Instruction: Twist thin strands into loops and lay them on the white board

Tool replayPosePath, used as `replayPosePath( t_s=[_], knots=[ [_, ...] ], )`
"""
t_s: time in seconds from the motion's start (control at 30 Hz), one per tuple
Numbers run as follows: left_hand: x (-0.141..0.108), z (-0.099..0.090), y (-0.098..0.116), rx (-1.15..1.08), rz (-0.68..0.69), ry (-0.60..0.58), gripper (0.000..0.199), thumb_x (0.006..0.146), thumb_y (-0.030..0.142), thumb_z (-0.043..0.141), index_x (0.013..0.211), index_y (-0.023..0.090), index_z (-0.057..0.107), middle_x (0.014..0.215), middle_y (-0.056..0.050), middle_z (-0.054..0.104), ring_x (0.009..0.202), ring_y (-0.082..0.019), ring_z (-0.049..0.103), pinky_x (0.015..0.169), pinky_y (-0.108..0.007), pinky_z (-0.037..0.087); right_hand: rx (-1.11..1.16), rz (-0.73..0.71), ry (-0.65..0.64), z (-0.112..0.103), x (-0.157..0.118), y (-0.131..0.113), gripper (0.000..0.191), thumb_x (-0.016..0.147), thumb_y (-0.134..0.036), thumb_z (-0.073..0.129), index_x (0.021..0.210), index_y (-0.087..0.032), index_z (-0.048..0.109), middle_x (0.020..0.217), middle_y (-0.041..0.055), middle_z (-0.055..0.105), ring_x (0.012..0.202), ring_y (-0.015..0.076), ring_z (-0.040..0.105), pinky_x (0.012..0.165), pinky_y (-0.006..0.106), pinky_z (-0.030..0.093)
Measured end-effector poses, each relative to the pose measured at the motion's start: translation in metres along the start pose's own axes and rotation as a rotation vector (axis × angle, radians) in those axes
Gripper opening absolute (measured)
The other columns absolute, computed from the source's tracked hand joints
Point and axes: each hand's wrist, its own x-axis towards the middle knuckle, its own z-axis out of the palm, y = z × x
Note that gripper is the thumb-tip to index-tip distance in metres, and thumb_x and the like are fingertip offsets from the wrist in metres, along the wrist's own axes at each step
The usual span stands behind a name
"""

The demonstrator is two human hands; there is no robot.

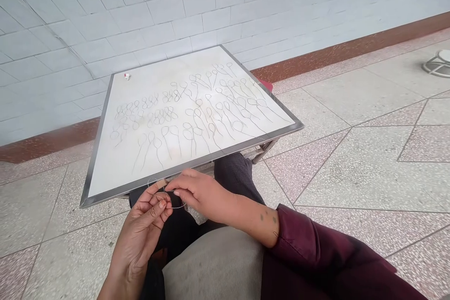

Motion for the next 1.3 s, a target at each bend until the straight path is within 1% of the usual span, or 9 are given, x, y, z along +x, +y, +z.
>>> replayPosePath(
  t_s=[0.23, 0.33, 0.47, 0.57, 0.7, 0.9, 1.03, 1.17, 1.3],
  knots=[
    [0.001, 0.003, -0.004, -0.011, 0.147, 0.123, 0.040, 0.064, 0.023, 0.089, 0.101, 0.019, 0.073, 0.079, 0.000, 0.069, 0.073, -0.013, 0.065, 0.064, -0.023, 0.053, 0.052, 0.055, 0.049, 0.006, -0.002, 0.003, 0.018, 0.099, -0.022, 0.049, 0.112, -0.025, 0.060, 0.096, 0.0035, 0.059, 0.084, 0.0174, 0.055, 0.075, 0.032, 0.049],
    [0.001, 0.001, -0.003, -0.060, 0.194, 0.196, 0.042, 0.063, 0.020, 0.090, 0.102, 0.020, 0.073, 0.080, 0.001, 0.069, 0.073, -0.012, 0.065, 0.064, -0.022, 0.054, 0.277, 0.192, 0.096, 0.010, -0.004, 0.005, 0.006, 0.098, -0.027, 0.053, 0.103, -0.025, 0.052, 0.086, -0.0004, 0.056, 0.072, 0.0145, 0.053, 0.066, 0.030, 0.046],
    [0.002, 0.000, 0.001, -0.155, 0.280, 0.296, 0.045, 0.060, 0.017, 0.091, 0.101, 0.021, 0.074, 0.078, 0.002, 0.070, 0.075, -0.011, 0.065, 0.070, -0.022, 0.055, 0.714, 0.357, 0.176, 0.018, -0.008, 0.010, 0.025, 0.092, -0.040, 0.064, 0.091, -0.025, 0.044, 0.083, -0.0027, 0.058, 0.066, 0.0122, 0.056, 0.059, 0.026, 0.044],
    [0.002, 0.001, 0.003, -0.145, 0.316, 0.324, 0.046, 0.059, 0.018, 0.092, 0.101, 0.020, 0.073, 0.076, 0.002, 0.070, 0.074, -0.011, 0.065, 0.070, -0.022, 0.055, 0.816, 0.426, 0.199, 0.022, -0.012, 0.013, 0.032, 0.088, -0.043, 0.070, 0.088, -0.024, 0.044, 0.084, -0.0020, 0.061, 0.068, 0.0123, 0.058, 0.061, 0.026, 0.046],
    [0.002, 0.004, 0.000, -0.038, 0.386, 0.350, 0.043, 0.064, 0.021, 0.090, 0.102, 0.020, 0.072, 0.074, 0.004, 0.068, 0.074, -0.012, 0.065, 0.071, -0.023, 0.055, 0.382, 0.296, 0.190, 0.015, -0.014, 0.015, 0.016, 0.092, -0.033, 0.063, 0.102, -0.026, 0.053, 0.093, 0.0032, 0.064, 0.083, 0.0182, 0.061, 0.068, 0.032, 0.051],
    [0.002, 0.004, -0.003, 0.103, 0.446, 0.365, 0.041, 0.071, 0.026, 0.087, 0.108, 0.021, 0.070, 0.077, 0.004, 0.067, 0.073, -0.012, 0.066, 0.077, -0.027, 0.056, -0.615, -0.275, 0.346, 0.003, -0.013, 0.004, 0.034, 0.094, -0.024, 0.067, 0.127, -0.021, 0.060, 0.125, 0.0129, 0.065, 0.117, 0.0284, 0.056, 0.100, 0.048, 0.047],
    [0.004, 0.004, -0.002, 0.124, 0.456, 0.386, 0.041, 0.072, 0.026, 0.086, 0.109, 0.022, 0.070, 0.078, 0.005, 0.066, 0.074, -0.012, 0.066, 0.077, -0.026, 0.056, -0.721, -0.340, 0.430, 0.002, -0.012, -0.001, 0.052, 0.094, -0.028, 0.069, 0.140, -0.013, 0.049, 0.127, 0.0163, 0.066, 0.119, 0.0281, 0.056, 0.101, 0.046, 0.047],
    [0.005, 0.005, -0.002, 0.148, 0.476, 0.381, 0.041, 0.073, 0.026, 0.085, 0.110, 0.021, 0.071, 0.078, 0.005, 0.065, 0.073, -0.011, 0.065, 0.078, -0.025, 0.055, -0.748, -0.451, 0.289, 0.005, -0.010, 0.003, 0.026, 0.097, -0.021, 0.064, 0.123, -0.020, 0.062, 0.116, 0.0061, 0.073, 0.116, 0.0235, 0.059, 0.104, 0.043, 0.041],
    [0.006, 0.006, -0.005, 0.131, 0.459, 0.350, 0.040, 0.073, 0.025, 0.085, 0.110, 0.022, 0.070, 0.078, 0.005, 0.066, 0.073, -0.011, 0.066, 0.077, -0.024, 0.055, -0.729, -0.449, 0.247, 0.013, -0.007, 0.014, 0.019, 0.099, -0.012, 0.056, 0.113, -0.020, 0.065, 0.087, 0.0001, 0.074, 0.090, 0.0181, 0.063, 0.102, 0.043, 0.039]
  ],
)
